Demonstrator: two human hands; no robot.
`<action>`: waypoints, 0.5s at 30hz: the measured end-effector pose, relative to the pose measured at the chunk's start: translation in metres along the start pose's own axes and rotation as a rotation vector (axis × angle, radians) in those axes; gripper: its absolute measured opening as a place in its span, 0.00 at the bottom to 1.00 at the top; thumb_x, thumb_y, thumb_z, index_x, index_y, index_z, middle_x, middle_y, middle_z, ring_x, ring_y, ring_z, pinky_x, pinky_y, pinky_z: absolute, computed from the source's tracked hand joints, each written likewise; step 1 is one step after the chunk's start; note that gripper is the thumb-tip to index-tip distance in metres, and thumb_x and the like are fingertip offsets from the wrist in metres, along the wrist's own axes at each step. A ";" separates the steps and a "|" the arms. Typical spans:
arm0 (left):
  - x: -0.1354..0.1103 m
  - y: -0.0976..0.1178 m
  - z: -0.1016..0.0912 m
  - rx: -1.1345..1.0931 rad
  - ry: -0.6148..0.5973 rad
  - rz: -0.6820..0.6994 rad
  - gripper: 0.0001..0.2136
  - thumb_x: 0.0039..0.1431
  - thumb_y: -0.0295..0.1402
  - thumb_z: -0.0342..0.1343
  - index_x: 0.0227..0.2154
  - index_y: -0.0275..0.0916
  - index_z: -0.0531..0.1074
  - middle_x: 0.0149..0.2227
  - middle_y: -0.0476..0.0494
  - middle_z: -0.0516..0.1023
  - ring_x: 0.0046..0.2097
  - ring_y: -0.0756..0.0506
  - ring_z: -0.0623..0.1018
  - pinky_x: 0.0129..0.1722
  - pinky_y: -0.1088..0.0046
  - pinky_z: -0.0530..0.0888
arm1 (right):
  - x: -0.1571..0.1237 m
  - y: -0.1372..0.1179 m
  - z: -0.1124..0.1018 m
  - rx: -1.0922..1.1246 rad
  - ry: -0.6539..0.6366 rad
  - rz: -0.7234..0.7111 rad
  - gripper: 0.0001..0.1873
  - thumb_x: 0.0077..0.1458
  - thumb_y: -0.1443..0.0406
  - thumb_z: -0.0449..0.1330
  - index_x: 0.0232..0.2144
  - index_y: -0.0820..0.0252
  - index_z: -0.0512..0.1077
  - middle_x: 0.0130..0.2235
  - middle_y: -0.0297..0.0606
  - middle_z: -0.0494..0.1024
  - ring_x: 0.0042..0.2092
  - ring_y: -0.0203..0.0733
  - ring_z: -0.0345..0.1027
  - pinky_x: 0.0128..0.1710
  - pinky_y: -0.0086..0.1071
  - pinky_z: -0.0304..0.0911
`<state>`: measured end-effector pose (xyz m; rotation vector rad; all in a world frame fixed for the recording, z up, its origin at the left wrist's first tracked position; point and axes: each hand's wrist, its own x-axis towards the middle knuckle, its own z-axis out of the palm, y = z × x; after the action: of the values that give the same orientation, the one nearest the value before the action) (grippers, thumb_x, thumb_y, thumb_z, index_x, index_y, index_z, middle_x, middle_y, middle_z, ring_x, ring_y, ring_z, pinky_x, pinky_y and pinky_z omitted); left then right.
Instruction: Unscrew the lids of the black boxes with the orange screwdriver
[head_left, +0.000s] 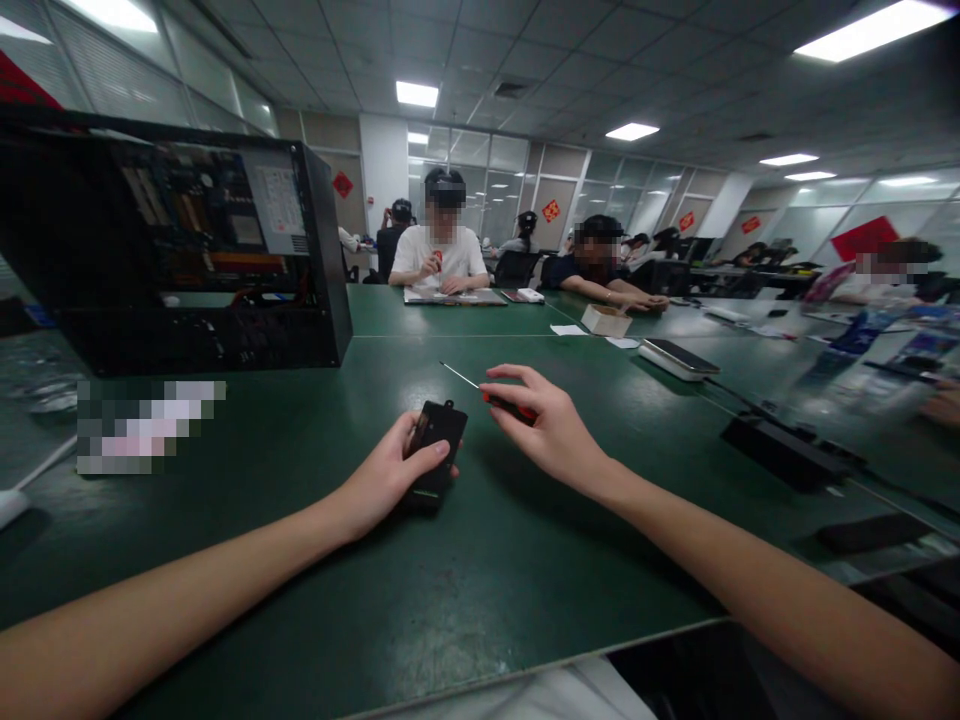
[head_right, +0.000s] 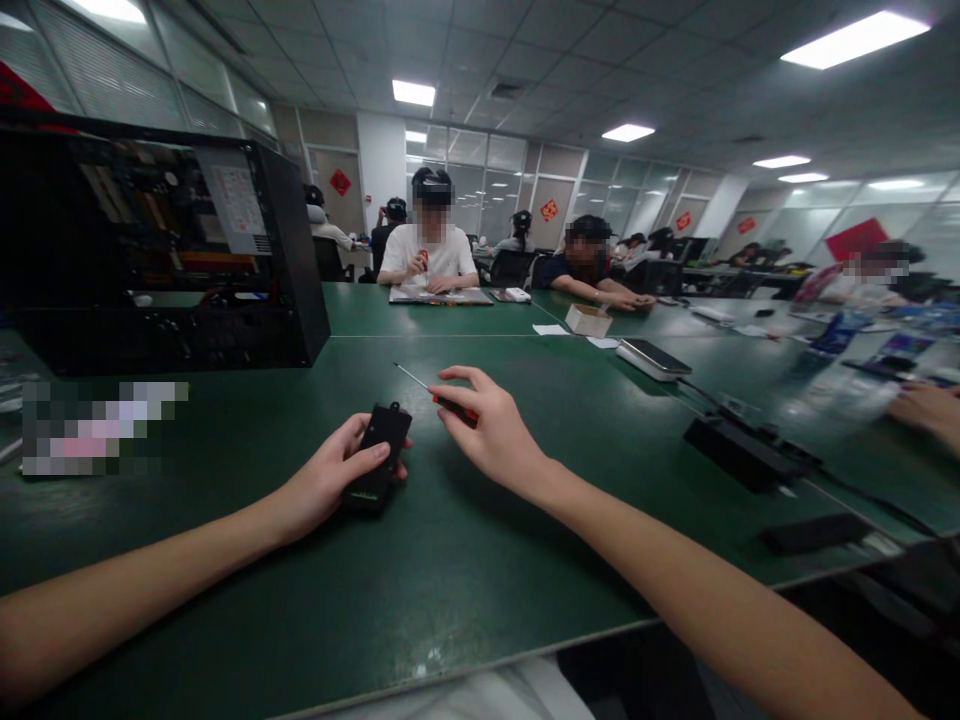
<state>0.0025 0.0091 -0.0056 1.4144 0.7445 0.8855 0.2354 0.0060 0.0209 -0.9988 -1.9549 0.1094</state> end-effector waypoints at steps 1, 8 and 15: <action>-0.001 0.000 0.000 0.020 -0.007 -0.003 0.20 0.60 0.43 0.62 0.47 0.38 0.64 0.42 0.42 0.77 0.41 0.43 0.80 0.41 0.66 0.75 | 0.001 -0.002 -0.004 -0.034 0.035 -0.037 0.11 0.60 0.65 0.59 0.44 0.58 0.79 0.51 0.46 0.77 0.52 0.45 0.72 0.52 0.40 0.67; 0.003 -0.004 -0.003 -0.023 0.022 0.016 0.22 0.61 0.45 0.62 0.50 0.39 0.63 0.49 0.38 0.77 0.44 0.42 0.82 0.42 0.66 0.75 | 0.002 -0.010 -0.023 -0.103 0.228 -0.082 0.08 0.58 0.59 0.65 0.34 0.57 0.75 0.32 0.37 0.80 0.30 0.37 0.73 0.30 0.32 0.69; 0.008 -0.009 -0.004 -0.058 0.048 0.033 0.21 0.63 0.43 0.60 0.51 0.40 0.62 0.52 0.39 0.74 0.41 0.45 0.82 0.39 0.69 0.76 | -0.003 -0.019 -0.019 0.179 0.406 -0.127 0.25 0.52 0.61 0.70 0.48 0.53 0.64 0.38 0.33 0.80 0.38 0.38 0.76 0.40 0.33 0.74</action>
<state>0.0034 0.0180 -0.0141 1.3615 0.7271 0.9622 0.2388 -0.0144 0.0385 -0.7127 -1.5994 0.0077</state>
